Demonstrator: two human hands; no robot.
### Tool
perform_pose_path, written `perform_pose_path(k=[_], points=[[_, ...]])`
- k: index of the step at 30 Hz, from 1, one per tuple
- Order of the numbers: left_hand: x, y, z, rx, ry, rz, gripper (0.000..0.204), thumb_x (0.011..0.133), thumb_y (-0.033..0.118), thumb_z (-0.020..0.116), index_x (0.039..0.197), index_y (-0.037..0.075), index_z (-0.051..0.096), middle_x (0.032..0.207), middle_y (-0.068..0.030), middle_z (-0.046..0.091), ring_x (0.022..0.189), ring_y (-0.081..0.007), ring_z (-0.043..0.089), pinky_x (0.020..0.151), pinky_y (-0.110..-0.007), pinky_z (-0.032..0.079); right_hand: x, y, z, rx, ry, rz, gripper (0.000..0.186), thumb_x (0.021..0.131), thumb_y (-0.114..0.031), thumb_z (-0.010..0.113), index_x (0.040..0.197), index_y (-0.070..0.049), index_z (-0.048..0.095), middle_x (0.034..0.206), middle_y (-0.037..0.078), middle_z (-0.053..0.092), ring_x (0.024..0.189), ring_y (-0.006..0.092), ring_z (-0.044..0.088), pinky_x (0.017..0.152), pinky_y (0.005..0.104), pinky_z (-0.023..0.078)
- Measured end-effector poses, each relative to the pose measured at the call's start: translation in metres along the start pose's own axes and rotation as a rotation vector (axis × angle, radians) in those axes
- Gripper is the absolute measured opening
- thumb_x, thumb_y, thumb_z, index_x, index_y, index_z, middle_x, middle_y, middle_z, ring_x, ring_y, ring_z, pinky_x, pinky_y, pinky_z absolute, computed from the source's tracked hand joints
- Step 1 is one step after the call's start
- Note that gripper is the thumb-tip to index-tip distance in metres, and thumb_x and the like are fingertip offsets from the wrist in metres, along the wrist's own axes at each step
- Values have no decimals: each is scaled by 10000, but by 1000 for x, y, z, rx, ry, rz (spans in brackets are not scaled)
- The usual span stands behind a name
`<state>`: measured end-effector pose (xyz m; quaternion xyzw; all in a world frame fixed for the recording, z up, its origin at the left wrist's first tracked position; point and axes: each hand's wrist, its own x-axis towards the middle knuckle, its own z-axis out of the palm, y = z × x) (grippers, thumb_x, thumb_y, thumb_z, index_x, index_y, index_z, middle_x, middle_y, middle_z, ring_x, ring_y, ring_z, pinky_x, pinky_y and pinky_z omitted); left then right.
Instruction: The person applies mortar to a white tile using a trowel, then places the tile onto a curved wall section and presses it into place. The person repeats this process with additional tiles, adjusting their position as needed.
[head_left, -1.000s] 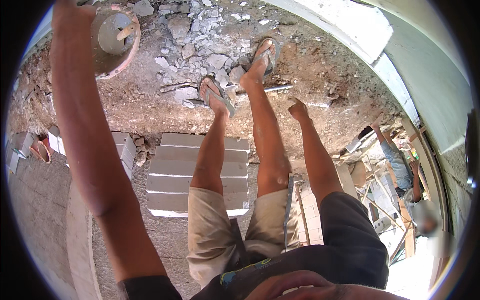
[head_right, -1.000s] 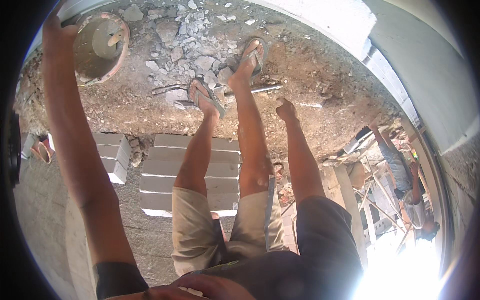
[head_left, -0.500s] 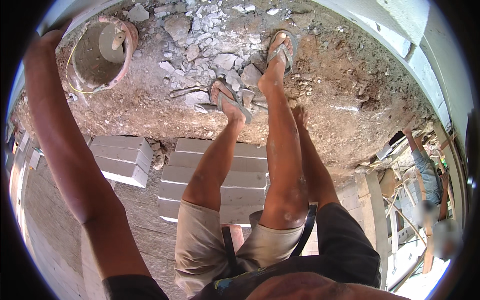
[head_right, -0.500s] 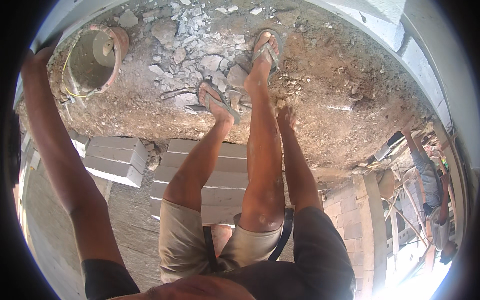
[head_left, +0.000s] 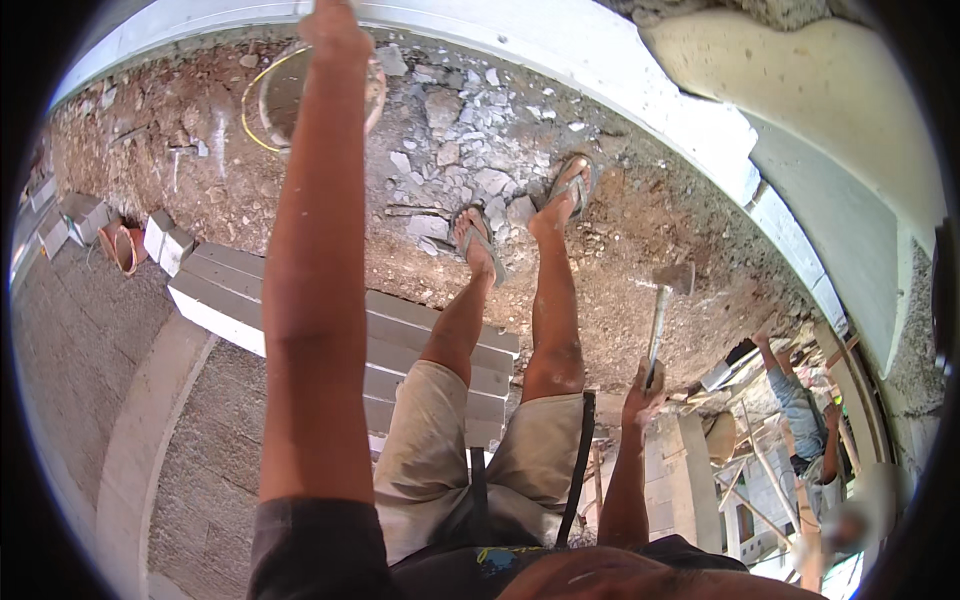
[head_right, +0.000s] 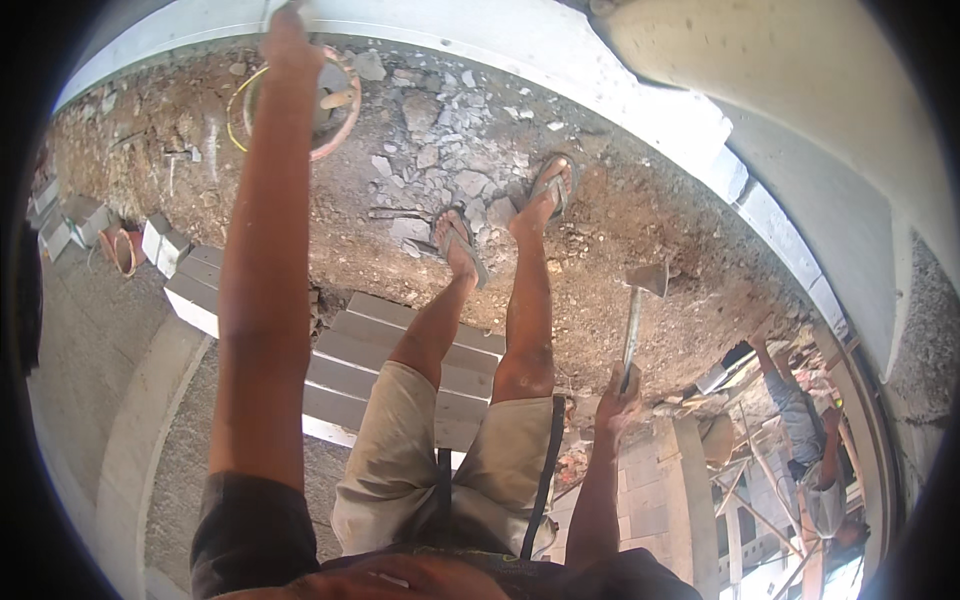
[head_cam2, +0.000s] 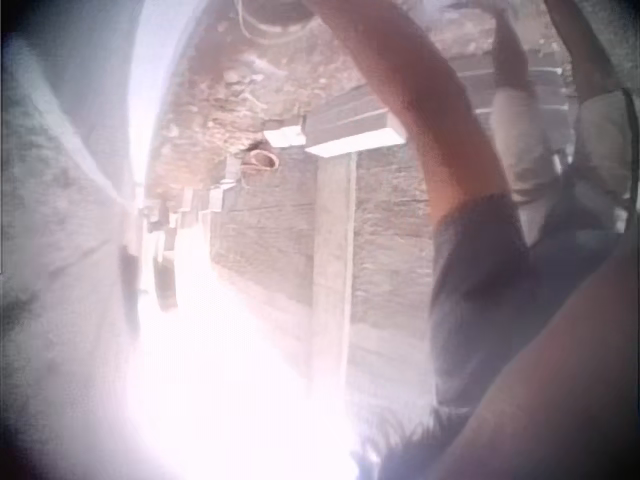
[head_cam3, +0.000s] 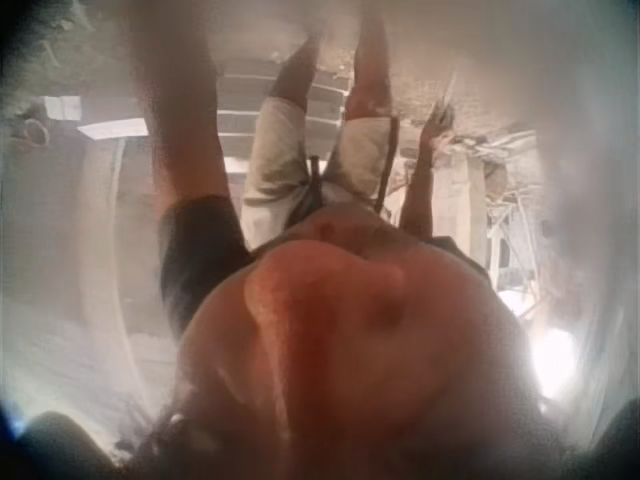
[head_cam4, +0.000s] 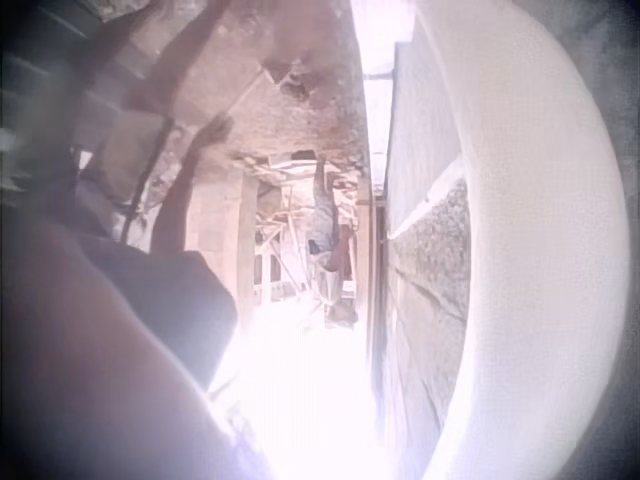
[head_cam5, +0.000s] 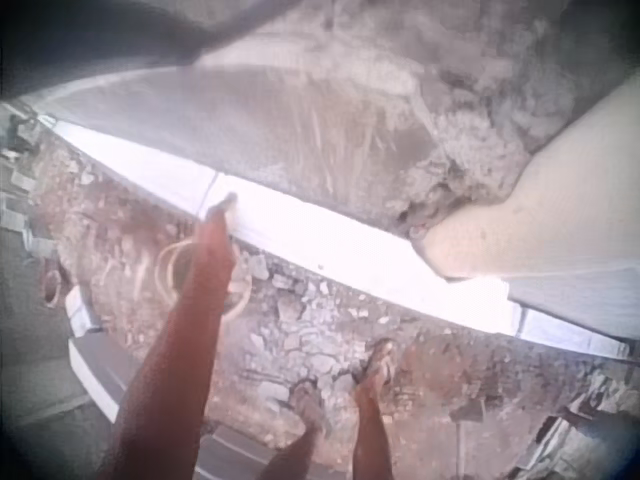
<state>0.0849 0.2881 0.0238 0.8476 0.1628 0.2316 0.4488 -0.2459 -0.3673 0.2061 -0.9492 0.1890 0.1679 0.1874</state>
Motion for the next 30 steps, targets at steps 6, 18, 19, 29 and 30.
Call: perform_pose_path(k=[6,18,19,29,30], points=[[-5,-16,36,-430,218,-425,383,1039,204,507,1308,-26,655,1338,-187,642,1224,-272,583,1093,-406,444,65,-189,-13,604,-358,-7,276,1074,-293,566,1040,-19,583,744,44,455,661,121,399,513,334,306],[12,60,28,-253,401,-740,718,868,349,782,1316,-167,561,1362,-273,597,1206,-330,569,1092,-446,430,175,-442,59,198,-347,-359,649,1030,-601,516,1084,27,670,797,199,663,756,293,651,721,460,508],[11,64,27,-343,421,-677,741,863,370,790,1321,-166,560,1378,-279,587,1222,-333,563,1100,-447,423,175,-440,62,262,-298,-422,674,1030,-619,499,1084,29,677,801,207,669,770,307,659,745,480,511],[-5,-20,41,-327,222,-422,498,990,299,631,1356,-39,627,1302,-199,657,1219,-295,584,1106,-417,428,190,-420,61,36,-340,-345,726,1017,-670,471,1062,16,705,796,264,685,805,425,699,768,508,524],[-4,-24,41,-414,228,-368,467,998,281,618,1353,-22,636,1299,-186,661,1221,-285,588,1104,-408,430,189,-414,54,-10,-355,-326,720,1017,-667,474,1062,13,706,803,270,686,813,430,700,773,507,525]])
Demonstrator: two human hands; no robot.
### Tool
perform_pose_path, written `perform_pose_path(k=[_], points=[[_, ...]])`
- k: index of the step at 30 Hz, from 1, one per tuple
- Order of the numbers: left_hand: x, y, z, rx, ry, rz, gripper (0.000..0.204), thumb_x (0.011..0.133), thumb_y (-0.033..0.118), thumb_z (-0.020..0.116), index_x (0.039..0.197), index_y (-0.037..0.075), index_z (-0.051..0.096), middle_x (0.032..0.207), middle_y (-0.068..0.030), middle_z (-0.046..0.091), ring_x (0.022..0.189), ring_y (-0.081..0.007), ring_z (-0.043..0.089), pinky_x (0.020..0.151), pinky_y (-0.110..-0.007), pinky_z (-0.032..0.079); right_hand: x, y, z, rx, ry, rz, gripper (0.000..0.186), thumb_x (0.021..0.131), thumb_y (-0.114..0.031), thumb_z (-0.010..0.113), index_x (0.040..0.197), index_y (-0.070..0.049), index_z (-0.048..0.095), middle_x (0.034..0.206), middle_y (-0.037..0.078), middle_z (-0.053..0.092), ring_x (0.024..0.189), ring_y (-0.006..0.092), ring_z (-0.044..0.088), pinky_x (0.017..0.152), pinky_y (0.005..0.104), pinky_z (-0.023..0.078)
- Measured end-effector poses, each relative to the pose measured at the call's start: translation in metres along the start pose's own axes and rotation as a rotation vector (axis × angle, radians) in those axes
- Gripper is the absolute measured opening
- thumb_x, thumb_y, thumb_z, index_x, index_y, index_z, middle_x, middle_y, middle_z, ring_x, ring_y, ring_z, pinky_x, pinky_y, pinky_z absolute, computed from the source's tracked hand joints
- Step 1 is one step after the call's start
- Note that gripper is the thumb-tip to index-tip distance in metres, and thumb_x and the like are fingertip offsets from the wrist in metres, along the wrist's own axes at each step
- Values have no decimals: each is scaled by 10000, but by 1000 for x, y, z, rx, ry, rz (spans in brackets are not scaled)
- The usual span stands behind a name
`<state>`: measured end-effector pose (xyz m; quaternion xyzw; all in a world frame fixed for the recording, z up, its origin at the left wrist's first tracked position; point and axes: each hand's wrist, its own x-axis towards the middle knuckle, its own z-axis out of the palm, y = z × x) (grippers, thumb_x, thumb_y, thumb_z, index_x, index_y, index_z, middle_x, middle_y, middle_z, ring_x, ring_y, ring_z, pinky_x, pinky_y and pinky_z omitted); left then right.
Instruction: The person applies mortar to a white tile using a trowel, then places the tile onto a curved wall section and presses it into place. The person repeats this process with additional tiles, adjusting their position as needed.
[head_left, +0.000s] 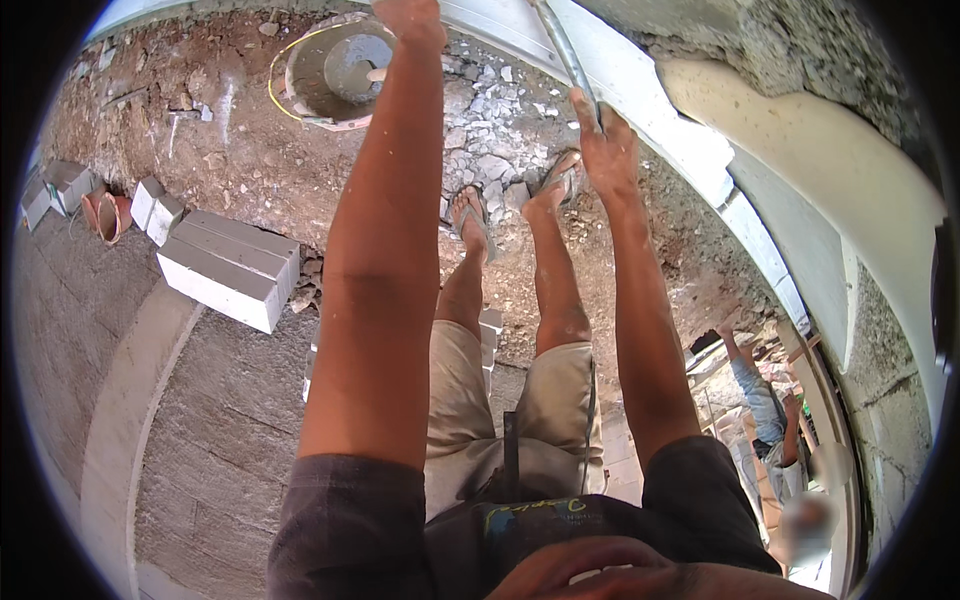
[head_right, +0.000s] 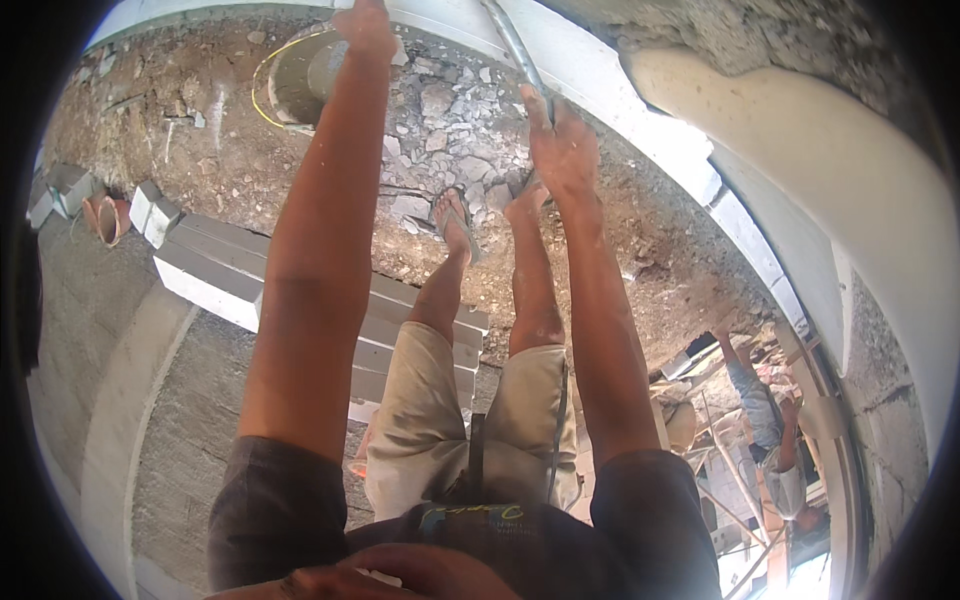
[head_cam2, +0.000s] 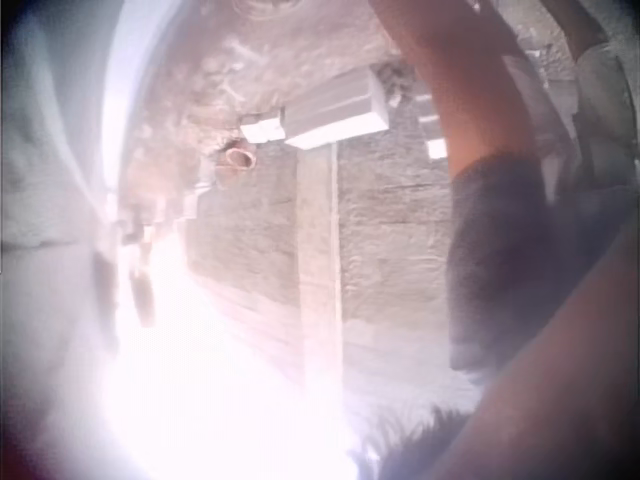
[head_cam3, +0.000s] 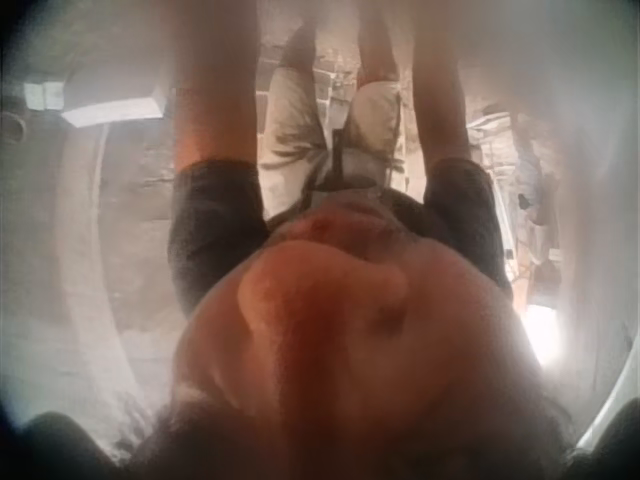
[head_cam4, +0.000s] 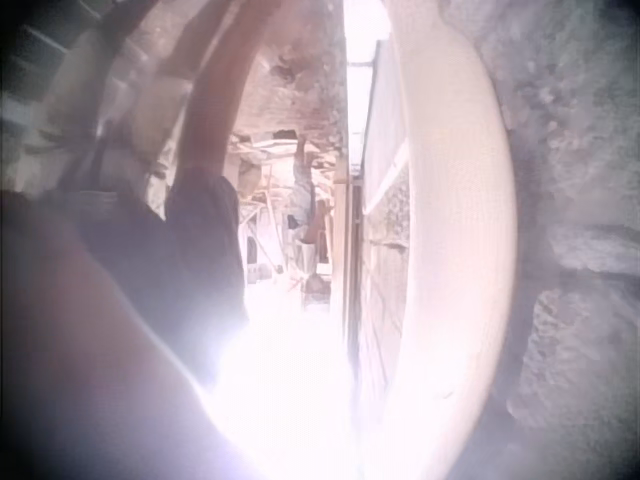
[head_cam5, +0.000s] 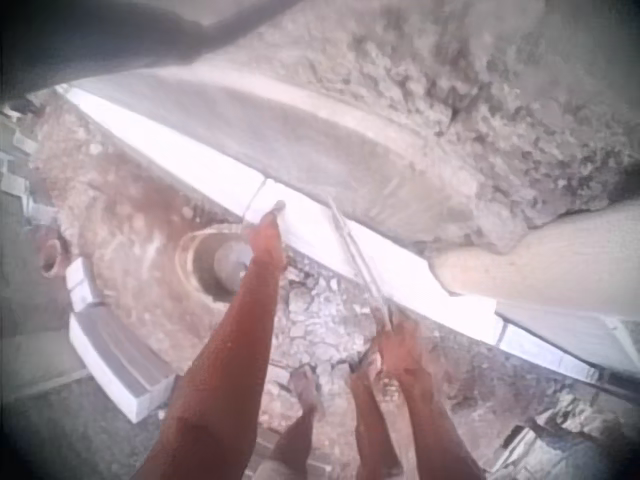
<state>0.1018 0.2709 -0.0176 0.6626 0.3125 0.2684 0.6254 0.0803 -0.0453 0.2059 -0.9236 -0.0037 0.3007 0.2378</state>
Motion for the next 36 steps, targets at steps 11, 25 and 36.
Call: perform_pose_path(k=[11,25,36], points=[[-146,119,14,-999,344,-752,594,975,265,693,1477,7,506,1533,-252,444,1505,-405,319,1219,-592,310,-240,196,3,630,76,413,317,925,-186,702,708,-37,526,633,-9,451,606,97,385,520,326,337],[-173,111,121,-514,-157,-675,604,855,403,819,1382,177,631,1420,-38,584,1306,-275,538,959,-611,529,-90,238,-41,1630,116,655,311,1123,-331,454,1079,-32,526,649,-64,380,503,39,332,418,215,302],[-170,105,130,-498,-33,-699,471,841,307,832,1267,159,699,1264,-47,664,1197,-256,598,851,-541,561,-68,241,-58,1231,66,752,262,1079,-316,551,1009,-65,569,619,-54,384,452,50,309,388,229,248]])
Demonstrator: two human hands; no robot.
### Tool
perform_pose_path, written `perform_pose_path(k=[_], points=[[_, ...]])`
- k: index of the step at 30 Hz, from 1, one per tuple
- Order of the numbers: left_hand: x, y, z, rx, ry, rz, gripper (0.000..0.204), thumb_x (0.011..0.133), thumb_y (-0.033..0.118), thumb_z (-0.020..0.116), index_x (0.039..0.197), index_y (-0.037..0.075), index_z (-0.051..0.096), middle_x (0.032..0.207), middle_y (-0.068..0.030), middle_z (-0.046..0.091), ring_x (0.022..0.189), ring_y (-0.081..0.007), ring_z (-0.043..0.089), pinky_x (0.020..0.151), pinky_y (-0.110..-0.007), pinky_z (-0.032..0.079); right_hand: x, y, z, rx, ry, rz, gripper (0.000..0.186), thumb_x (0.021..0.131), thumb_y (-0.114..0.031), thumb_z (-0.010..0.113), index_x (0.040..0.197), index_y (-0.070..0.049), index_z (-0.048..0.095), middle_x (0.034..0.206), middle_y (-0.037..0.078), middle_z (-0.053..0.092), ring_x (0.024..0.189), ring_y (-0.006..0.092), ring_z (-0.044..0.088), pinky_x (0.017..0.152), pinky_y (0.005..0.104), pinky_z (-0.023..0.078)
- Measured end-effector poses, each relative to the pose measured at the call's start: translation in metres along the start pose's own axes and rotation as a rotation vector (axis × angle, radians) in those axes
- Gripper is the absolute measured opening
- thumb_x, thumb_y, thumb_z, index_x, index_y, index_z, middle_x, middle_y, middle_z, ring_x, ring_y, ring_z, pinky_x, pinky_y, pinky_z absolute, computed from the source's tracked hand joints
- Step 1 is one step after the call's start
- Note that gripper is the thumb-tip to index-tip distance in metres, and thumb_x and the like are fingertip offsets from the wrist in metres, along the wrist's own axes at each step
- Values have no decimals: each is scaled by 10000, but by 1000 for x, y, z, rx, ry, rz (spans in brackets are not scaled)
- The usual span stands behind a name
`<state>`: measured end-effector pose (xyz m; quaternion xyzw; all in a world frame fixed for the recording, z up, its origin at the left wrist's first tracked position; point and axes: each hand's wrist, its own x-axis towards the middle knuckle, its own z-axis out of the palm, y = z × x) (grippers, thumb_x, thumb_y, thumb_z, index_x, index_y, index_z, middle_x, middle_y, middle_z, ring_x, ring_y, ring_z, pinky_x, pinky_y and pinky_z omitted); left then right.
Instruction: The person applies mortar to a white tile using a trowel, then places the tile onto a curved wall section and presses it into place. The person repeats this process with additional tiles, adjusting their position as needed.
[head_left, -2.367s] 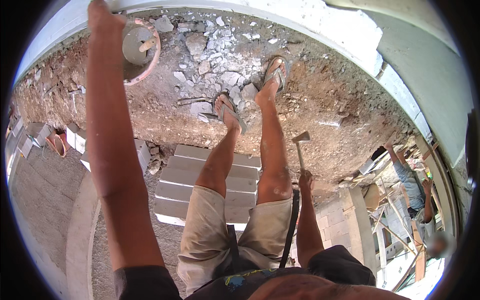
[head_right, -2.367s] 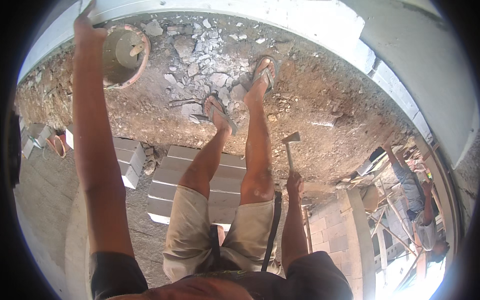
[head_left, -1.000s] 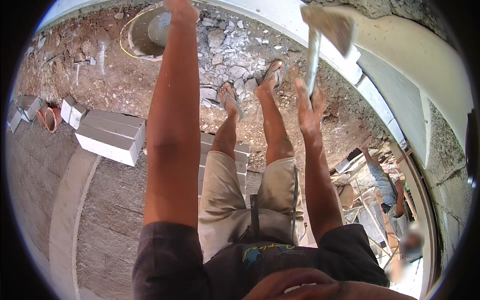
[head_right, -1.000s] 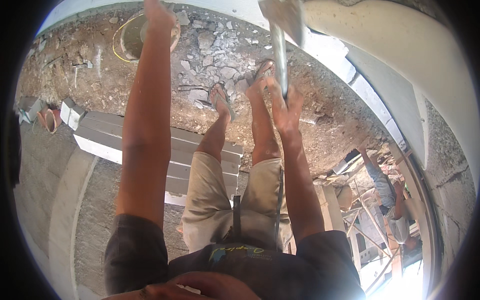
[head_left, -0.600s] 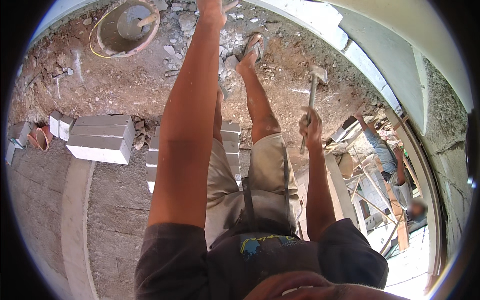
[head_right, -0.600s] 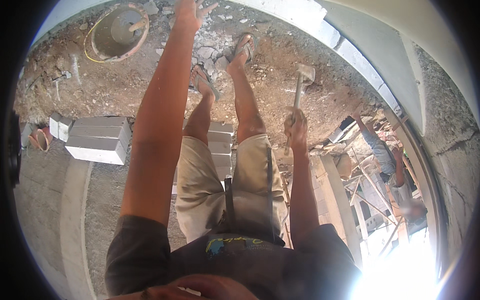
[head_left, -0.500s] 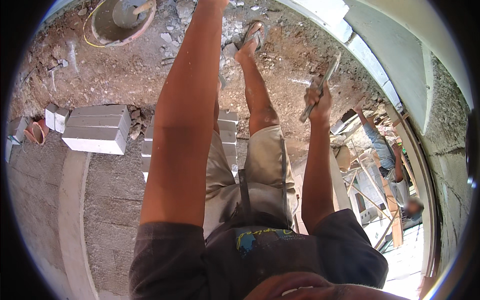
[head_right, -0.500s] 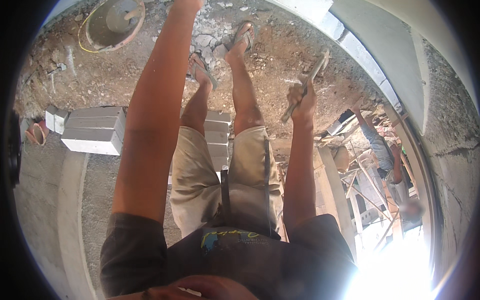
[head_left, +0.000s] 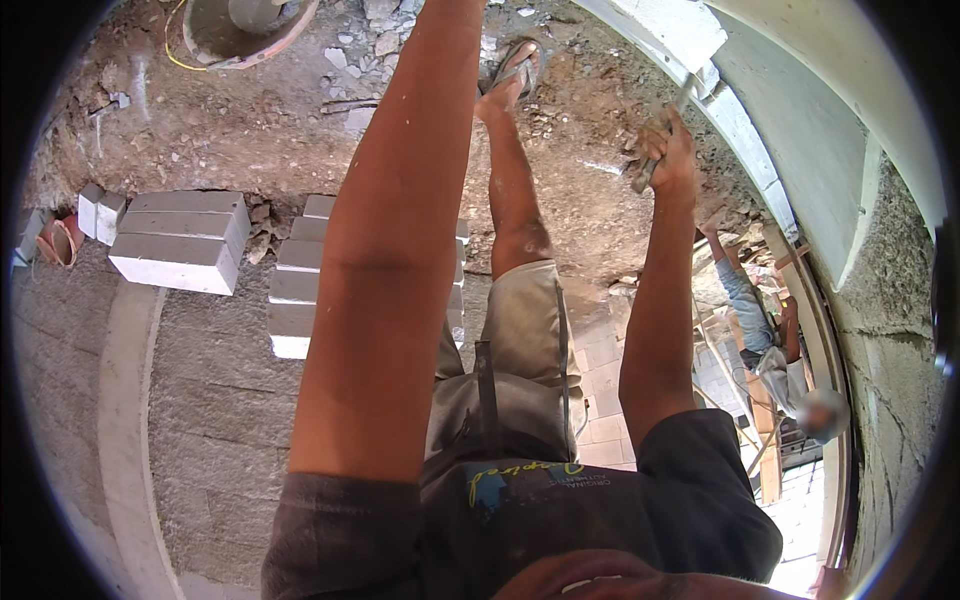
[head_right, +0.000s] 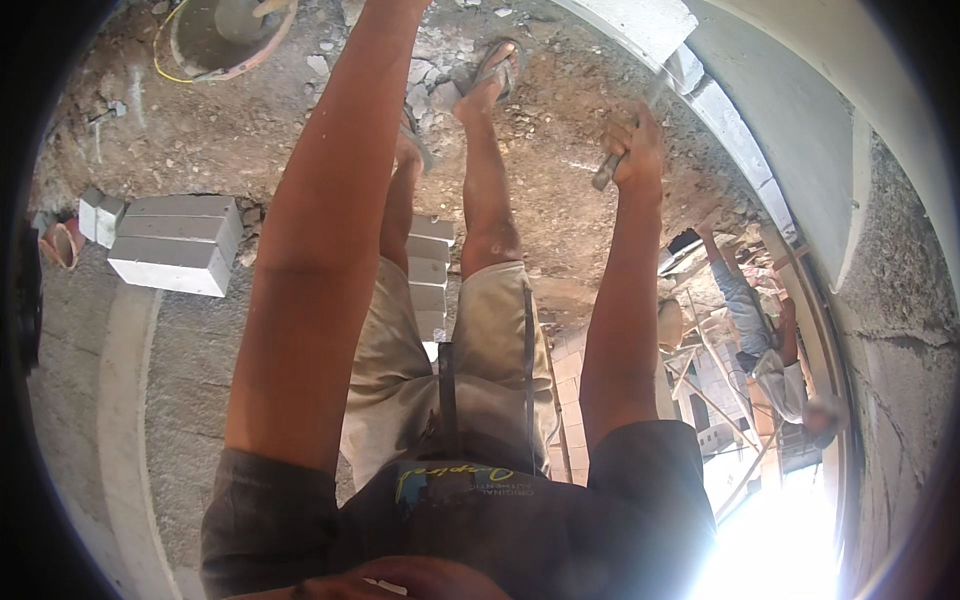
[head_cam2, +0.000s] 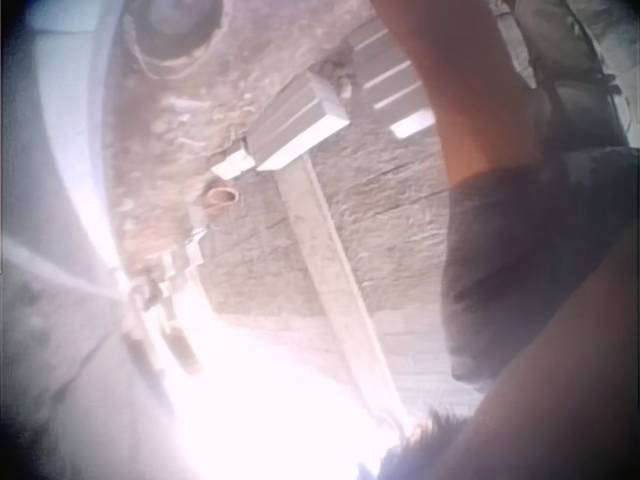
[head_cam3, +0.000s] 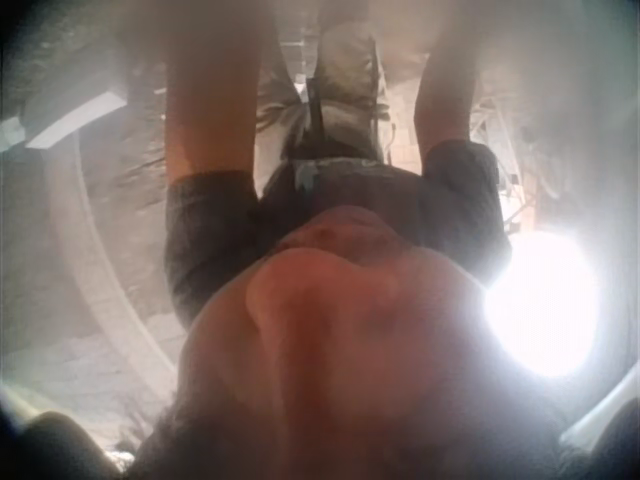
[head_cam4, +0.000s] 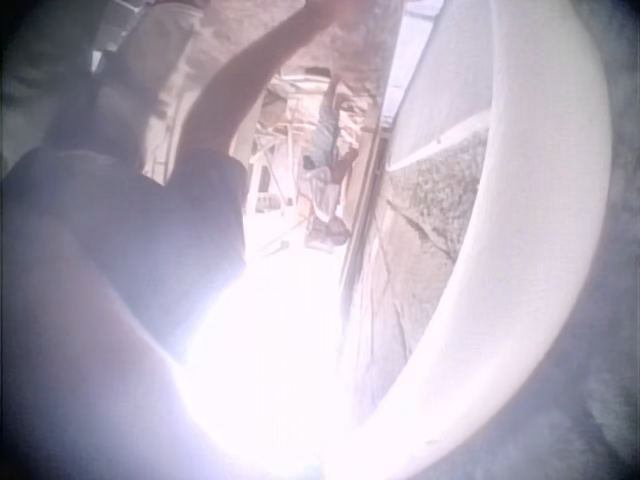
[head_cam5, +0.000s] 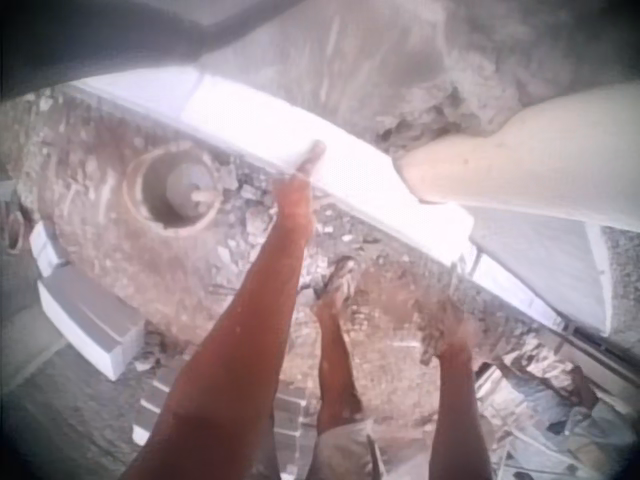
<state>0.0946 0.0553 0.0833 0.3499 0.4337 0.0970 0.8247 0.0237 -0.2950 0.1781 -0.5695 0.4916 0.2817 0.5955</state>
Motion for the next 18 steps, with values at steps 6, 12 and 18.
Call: perform_pose_path(k=[6,12,18], points=[[-3,5,6,-9,43,-24,531,816,338,858,1276,148,673,1254,-66,655,1192,-277,596,846,-556,538,-8,6,17,41,-46,6,243,1063,-293,588,989,-62,571,649,-27,427,451,52,324,391,231,255],[-5,7,7,-14,46,-35,644,785,363,883,1325,126,624,1266,-77,638,1183,-307,596,857,-582,531,-11,4,26,-89,-11,13,331,1070,-321,578,1233,-39,521,613,-21,424,428,52,306,388,217,269],[-3,2,6,-81,27,15,644,777,335,894,1318,112,625,1239,-86,647,1153,-298,610,864,-588,528,-12,-3,24,-193,23,32,287,1070,-312,582,1187,-53,545,596,-41,404,409,62,288,394,224,275]])
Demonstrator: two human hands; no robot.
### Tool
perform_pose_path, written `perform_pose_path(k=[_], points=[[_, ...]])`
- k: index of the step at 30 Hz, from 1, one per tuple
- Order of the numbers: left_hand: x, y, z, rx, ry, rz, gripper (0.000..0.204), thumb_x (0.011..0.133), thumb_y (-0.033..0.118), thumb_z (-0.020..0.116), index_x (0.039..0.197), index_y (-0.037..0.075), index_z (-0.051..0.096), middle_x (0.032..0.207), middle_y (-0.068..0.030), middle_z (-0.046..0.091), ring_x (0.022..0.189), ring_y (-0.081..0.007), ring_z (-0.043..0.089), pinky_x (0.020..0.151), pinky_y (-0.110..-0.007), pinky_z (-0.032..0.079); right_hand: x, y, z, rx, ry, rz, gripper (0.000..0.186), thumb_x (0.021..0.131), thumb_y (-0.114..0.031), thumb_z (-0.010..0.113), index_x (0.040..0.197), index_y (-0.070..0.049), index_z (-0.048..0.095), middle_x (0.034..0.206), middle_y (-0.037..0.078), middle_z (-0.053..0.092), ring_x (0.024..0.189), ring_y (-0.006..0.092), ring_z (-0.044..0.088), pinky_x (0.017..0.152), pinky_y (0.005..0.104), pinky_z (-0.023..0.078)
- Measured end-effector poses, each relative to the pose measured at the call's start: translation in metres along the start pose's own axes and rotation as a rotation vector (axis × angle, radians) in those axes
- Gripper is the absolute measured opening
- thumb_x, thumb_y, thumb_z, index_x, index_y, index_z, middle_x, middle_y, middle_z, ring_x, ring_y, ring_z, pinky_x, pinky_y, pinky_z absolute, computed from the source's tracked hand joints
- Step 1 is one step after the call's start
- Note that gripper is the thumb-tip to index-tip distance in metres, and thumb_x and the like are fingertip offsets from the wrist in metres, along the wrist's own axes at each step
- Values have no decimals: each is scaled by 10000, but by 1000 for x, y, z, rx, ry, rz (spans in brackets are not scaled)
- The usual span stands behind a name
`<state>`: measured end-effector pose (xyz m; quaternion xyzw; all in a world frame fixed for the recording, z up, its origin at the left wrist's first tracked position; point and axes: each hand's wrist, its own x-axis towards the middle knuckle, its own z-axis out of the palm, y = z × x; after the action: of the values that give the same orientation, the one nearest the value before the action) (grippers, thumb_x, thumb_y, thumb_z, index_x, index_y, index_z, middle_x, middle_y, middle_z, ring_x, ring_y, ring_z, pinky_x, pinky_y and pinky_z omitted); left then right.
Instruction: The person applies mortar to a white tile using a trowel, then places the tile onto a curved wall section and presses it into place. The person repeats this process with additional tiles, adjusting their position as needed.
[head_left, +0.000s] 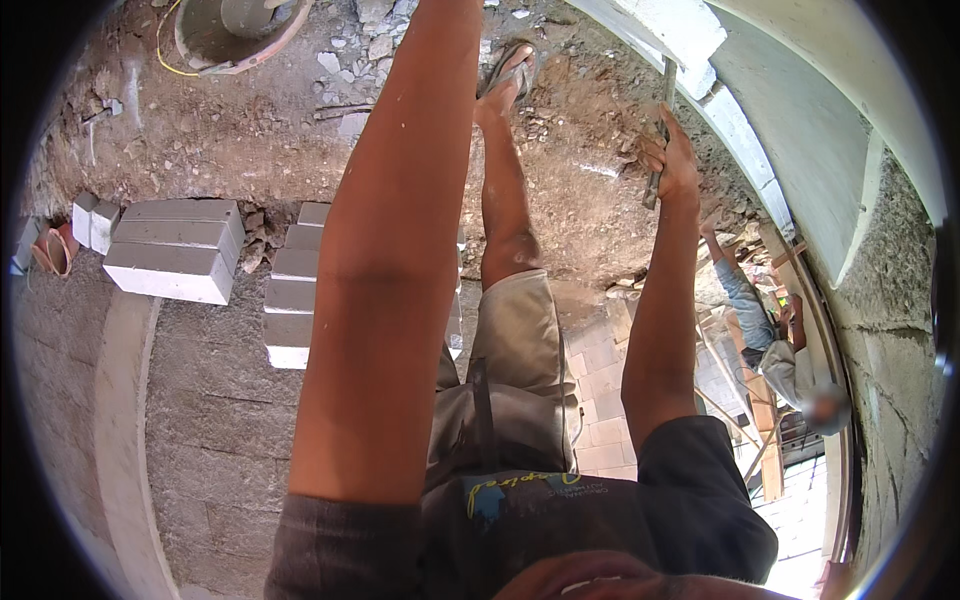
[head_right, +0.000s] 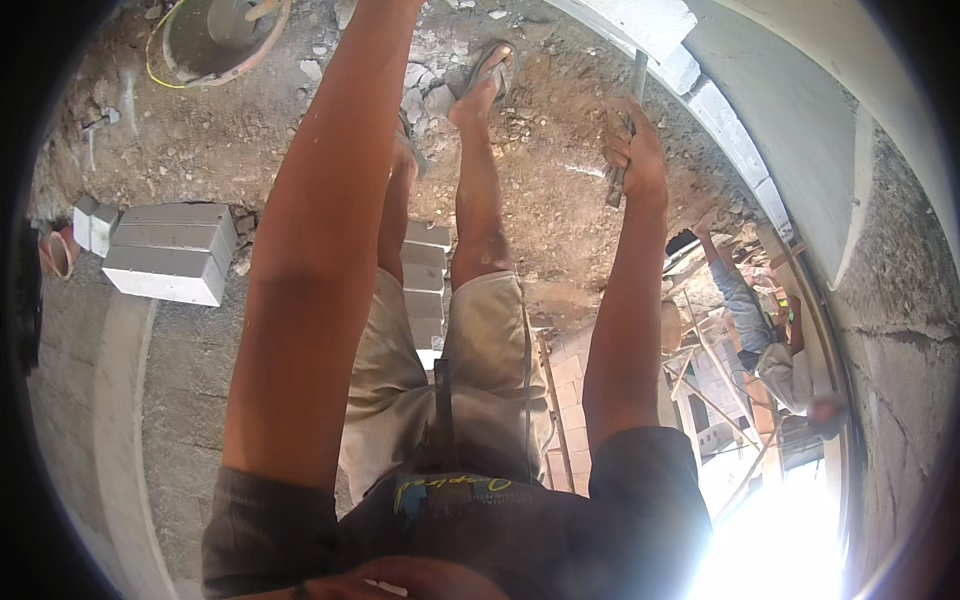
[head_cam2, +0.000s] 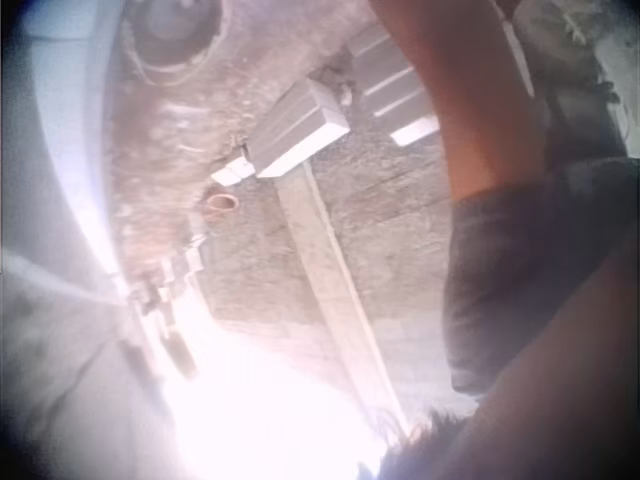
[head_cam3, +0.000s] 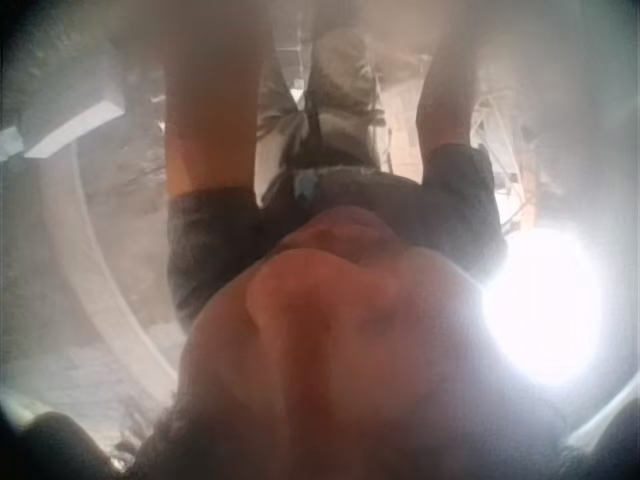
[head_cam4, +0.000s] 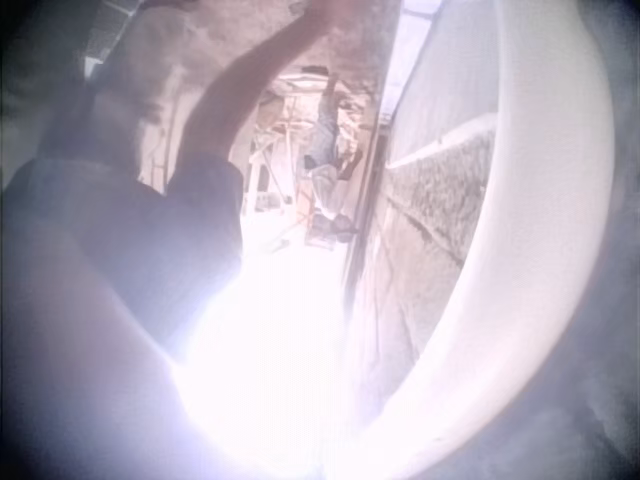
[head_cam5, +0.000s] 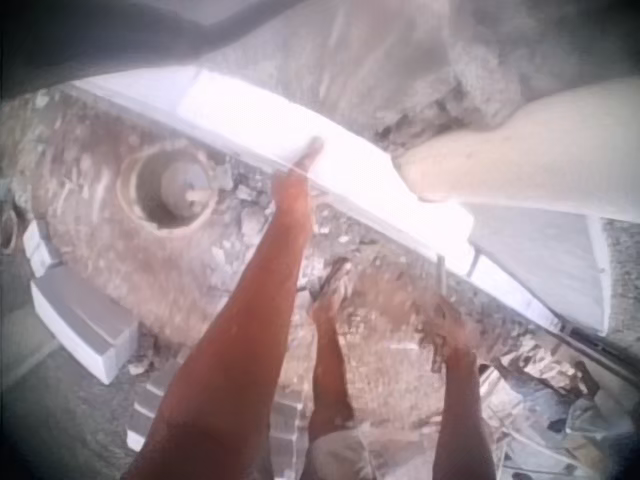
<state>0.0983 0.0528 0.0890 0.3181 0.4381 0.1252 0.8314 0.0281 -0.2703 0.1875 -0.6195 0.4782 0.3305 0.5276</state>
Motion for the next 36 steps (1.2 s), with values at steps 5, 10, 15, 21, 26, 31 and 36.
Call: perform_pose_path(k=[5,10,15,21,26,31,36], points=[[8,-7,-1,-9,-50,201,498,807,188,876,1237,50,668,1159,-71,674,1077,-243,634,886,-426,537,-5,-4,1,-12,112,-54,414,1083,-303,547,1395,-31,532,659,1,495,459,52,356,404,219,293],[26,-22,-7,21,-76,373,411,830,111,849,1185,-12,684,1132,-86,684,1032,-217,629,910,-355,506,1,-2,-4,-112,99,-80,363,1073,-317,547,1306,-38,558,845,100,666,485,75,405,420,206,301],[24,-22,1,59,-51,370,510,828,160,865,1250,-30,650,1183,-115,675,1064,-229,622,959,-374,493,2,31,-26,60,-147,-50,258,1066,-311,556,1184,-82,571,613,-35,463,444,68,348,398,232,268],[-43,17,-113,690,-358,-5,614,932,482,725,1343,30,666,1263,-184,694,1298,-277,614,1108,-433,494,-21,106,-39,19,-26,21,196,1016,-257,604,896,-107,566,527,-57,350,403,79,347,377,260,284],[-157,88,-356,1445,-215,78,404,854,450,789,1013,79,795,961,-149,774,859,-280,733,747,-424,564,-40,140,-42,-347,-79,155,253,1035,-273,574,1110,-43,650,600,-26,457,435,104,428,407,293,375],[-374,181,-545,1507,587,-562,672,722,644,816,893,-3,765,961,-245,752,881,-379,732,830,-478,564,-22,121,-7,-1103,-293,52,385,940,-341,707,1157,-23,688,676,34,562,495,160,524,449,343,433],[-497,184,-590,812,1049,-347,396,796,173,780,1178,67,778,1095,-157,782,996,-265,747,902,-362,561,-49,72,81,-1596,-261,-301,599,837,-384,734,1177,102,649,1111,361,678,1073,463,681,924,520,518]])
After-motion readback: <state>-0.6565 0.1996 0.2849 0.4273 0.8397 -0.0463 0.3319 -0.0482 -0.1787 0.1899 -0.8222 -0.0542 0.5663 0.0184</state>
